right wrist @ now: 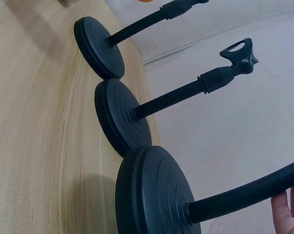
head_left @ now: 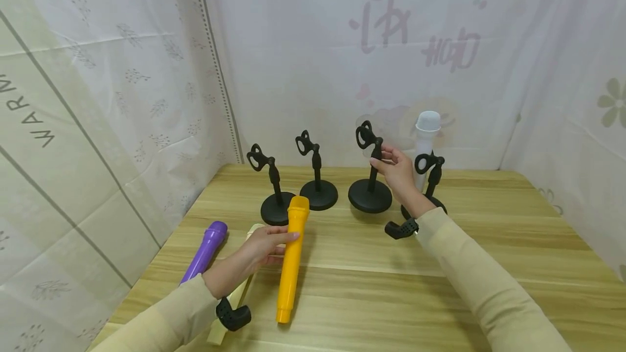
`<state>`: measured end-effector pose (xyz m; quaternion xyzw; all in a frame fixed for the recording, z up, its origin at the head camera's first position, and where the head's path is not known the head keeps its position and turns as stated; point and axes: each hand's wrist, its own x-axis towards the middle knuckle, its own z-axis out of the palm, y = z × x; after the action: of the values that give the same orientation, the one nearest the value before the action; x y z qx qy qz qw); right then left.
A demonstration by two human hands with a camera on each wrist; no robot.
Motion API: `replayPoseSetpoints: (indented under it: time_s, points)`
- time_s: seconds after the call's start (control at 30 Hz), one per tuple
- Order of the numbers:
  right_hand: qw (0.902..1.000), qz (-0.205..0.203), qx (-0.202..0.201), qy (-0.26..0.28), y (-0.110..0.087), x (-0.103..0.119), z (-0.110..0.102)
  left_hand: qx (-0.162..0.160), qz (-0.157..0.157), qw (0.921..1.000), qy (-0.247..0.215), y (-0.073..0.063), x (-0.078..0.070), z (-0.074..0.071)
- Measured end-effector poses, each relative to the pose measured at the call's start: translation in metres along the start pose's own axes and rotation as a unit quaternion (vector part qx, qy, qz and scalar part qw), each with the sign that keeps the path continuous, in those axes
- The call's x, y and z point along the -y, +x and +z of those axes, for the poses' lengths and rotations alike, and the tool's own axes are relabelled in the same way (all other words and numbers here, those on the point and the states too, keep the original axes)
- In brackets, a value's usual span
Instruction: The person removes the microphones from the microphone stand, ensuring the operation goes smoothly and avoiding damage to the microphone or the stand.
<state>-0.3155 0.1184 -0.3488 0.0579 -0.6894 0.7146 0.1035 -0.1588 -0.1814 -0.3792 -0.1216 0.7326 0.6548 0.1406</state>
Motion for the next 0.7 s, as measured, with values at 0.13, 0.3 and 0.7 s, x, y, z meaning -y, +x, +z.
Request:
replayPoseSetpoints:
  time_s: [0.13,0.3,0.7]
  points:
    - [1.0000,0.000,-0.002,0.001,0.002,-0.001,0.003,-0.001,-0.004,1.0000,0.005,-0.001,0.003,-0.001]
    - [1.0000,0.002,-0.008,0.003,0.005,-0.002,0.006,-0.005,-0.008,0.9999,0.008,0.000,0.009,-0.002]
    - [0.9995,0.014,-0.027,-0.006,0.014,-0.007,0.010,-0.022,0.018,0.9992,0.028,0.000,0.021,0.001]
